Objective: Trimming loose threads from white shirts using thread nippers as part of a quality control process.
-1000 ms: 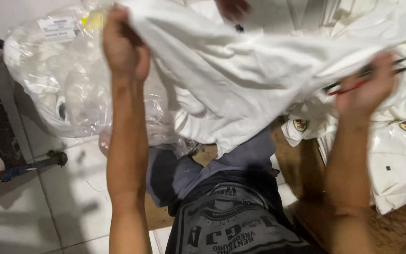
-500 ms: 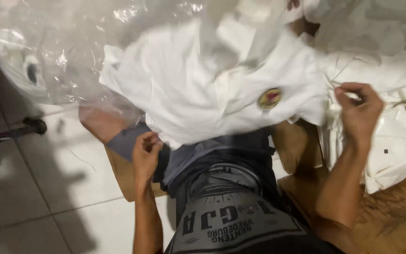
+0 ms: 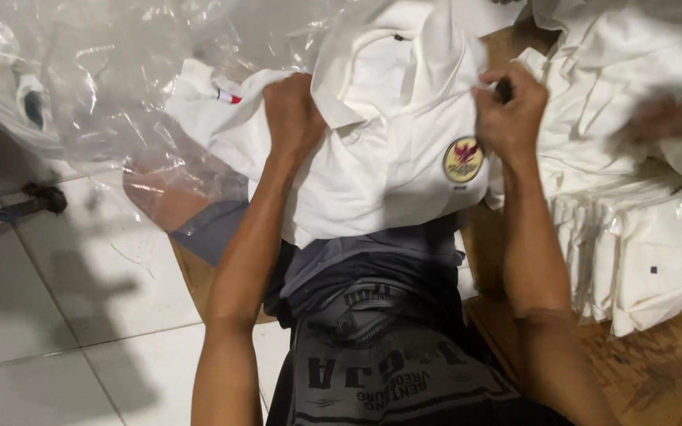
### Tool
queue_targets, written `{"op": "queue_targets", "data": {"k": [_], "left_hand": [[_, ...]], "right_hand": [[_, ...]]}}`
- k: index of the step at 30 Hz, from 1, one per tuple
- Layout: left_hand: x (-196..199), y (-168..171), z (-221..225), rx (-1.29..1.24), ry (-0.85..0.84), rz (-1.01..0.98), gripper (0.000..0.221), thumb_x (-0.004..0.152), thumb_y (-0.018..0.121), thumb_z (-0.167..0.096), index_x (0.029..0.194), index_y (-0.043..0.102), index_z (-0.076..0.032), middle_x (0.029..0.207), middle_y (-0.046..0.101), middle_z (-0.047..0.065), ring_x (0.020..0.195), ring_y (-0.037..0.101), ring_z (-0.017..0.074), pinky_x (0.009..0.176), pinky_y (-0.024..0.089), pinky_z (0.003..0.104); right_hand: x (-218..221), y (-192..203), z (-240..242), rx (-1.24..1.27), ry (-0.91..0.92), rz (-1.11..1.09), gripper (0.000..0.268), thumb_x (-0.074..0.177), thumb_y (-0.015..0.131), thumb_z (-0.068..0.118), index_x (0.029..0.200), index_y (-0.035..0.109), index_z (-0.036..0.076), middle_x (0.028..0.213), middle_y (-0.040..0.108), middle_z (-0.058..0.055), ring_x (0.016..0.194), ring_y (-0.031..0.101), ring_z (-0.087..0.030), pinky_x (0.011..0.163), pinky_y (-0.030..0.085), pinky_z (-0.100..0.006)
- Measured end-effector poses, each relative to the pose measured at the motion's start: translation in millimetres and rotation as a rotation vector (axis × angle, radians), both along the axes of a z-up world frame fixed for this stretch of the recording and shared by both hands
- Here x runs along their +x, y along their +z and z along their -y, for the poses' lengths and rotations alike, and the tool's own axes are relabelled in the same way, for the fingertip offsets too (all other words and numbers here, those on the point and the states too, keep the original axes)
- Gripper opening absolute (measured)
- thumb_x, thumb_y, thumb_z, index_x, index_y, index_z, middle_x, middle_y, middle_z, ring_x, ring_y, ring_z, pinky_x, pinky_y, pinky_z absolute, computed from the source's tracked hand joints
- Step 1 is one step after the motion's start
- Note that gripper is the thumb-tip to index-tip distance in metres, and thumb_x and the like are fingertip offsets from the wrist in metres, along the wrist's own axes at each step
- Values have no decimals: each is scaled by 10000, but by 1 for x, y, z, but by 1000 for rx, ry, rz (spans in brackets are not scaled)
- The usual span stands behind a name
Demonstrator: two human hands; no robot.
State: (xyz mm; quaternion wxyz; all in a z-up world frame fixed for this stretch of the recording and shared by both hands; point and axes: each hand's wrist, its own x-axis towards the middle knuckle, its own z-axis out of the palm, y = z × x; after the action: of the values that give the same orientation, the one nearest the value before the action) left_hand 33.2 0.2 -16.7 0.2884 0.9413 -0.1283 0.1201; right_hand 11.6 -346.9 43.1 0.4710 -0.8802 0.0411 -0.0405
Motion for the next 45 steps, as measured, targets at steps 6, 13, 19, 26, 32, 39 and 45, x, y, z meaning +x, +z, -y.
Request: {"op": "queue_targets", "data": {"k": [6,13,19,26,32,39,45], "left_hand": [[-10,34,10,-330,390,167,235,910,625,-104,1137,590,-54,1086,638,112,1016,603,333,903,482,458],[-90,45,88,-843,291,-383,278,929,752,-167,1182,657,-99,996,744,37,867,701,162,822,547,278],[-79,43,101,-1119,189,-521,403,910,801,-90,1267,613,-93,920,744,44,821,678,87,772,571,212],[-78,71,100,-1343,78,-597,414,934,734,39,1314,597,-52,879,733,72,770,648,55,747,581,207],[-83,84,103,-1230,25,-492,396,939,722,46,1307,622,-61,910,757,95,807,667,73,762,579,233],[-90,84,102,-1171,8,-413,407,932,733,45,1311,635,-66,944,776,96,817,680,82,788,591,264],[-95,82,108,-950,-36,-235,383,956,673,64,1313,644,-74,959,788,108,821,705,139,790,576,305]], "right_hand": [[54,40,-24,-163,90,462,162,920,758,-157,966,706,-11,953,672,-124,863,613,-254,726,478,-374],[-38,37,-68,108,67,95,191,992,804,10,1110,655,16,915,609,-104,707,512,-170,663,415,-298],[-86,12,-69,137,2,48,120,953,855,49,1034,767,52,850,723,-104,586,551,-148,533,414,-292],[-70,41,-90,137,67,272,110,956,852,40,1021,763,39,819,713,-79,507,524,-158,453,414,-280],[-69,55,-93,87,69,330,115,939,849,-29,986,755,16,793,716,-106,488,536,-168,418,410,-267],[-70,66,-92,112,80,272,112,947,837,-25,957,727,-4,746,696,-131,481,540,-172,405,401,-266],[-67,61,-89,105,91,274,98,964,808,-20,929,720,5,727,692,-136,497,570,-204,416,425,-269]]}}
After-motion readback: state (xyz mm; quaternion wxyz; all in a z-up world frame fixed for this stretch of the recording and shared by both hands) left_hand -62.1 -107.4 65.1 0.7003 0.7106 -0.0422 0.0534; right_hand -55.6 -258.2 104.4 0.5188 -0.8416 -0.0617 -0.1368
